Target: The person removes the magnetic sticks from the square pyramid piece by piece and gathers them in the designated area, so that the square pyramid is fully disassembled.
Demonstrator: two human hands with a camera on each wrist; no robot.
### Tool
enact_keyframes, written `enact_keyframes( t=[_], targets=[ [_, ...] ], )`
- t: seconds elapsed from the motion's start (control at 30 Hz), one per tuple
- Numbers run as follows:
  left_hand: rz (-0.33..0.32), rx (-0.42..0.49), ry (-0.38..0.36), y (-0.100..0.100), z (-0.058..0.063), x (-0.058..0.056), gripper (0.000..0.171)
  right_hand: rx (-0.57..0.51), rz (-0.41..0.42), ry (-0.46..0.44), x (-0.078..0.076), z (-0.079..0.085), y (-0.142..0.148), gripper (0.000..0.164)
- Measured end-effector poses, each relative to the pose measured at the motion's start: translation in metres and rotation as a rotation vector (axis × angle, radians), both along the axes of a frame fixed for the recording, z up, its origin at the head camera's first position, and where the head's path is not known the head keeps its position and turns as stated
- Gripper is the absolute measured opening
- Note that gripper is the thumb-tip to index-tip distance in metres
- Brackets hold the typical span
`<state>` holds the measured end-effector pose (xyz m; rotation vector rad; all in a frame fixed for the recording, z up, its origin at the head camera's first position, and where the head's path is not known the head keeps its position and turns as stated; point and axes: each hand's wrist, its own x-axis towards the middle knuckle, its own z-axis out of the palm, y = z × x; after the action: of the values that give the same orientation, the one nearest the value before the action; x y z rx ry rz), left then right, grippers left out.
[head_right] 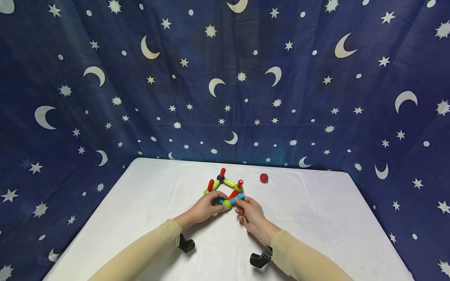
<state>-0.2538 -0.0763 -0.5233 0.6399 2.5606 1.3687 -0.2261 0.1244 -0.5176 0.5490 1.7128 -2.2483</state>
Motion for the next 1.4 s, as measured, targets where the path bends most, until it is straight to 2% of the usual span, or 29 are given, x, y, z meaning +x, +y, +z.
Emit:
enact_keyframes(
  t=[0.17,0.5,0.67,0.77,0.83,0.97,1.03,1.17,1.4],
  targets=[
    [-0.034,0.036,-0.076,-0.001,0.002,-0.002,0.025,-0.002,-0.007,0.002,0.000,0.001,0.000,0.039],
    [-0.050,0.023,-0.076,-0.001,0.002,-0.003,0.023,-0.009,-0.015,0.037,0.001,0.001,-0.001,0.032],
    [-0.060,0.018,-0.081,0.000,0.003,-0.004,0.022,-0.003,0.001,0.023,0.002,0.004,0.004,0.028],
    [-0.053,0.005,-0.082,0.000,0.004,-0.003,0.023,0.114,0.053,0.041,-0.002,0.007,0.016,0.033],
    [-0.045,-0.003,-0.086,-0.001,0.004,-0.003,0.023,0.262,0.105,0.086,-0.008,0.010,0.029,0.037],
    [-0.035,-0.011,-0.096,-0.001,0.003,-0.003,0.023,0.625,0.181,0.169,-0.024,0.012,0.063,0.043],
    [-0.034,-0.008,-0.103,-0.002,0.003,-0.003,0.023,0.743,0.202,0.181,-0.030,0.011,0.079,0.042],
    [-0.039,0.009,-0.108,-0.004,0.004,-0.004,0.022,0.843,0.229,0.185,-0.039,0.011,0.099,0.040],
    [-0.053,0.034,-0.122,-0.003,0.004,-0.003,0.022,0.879,0.209,0.152,-0.042,0.009,0.105,0.045]
  ],
)
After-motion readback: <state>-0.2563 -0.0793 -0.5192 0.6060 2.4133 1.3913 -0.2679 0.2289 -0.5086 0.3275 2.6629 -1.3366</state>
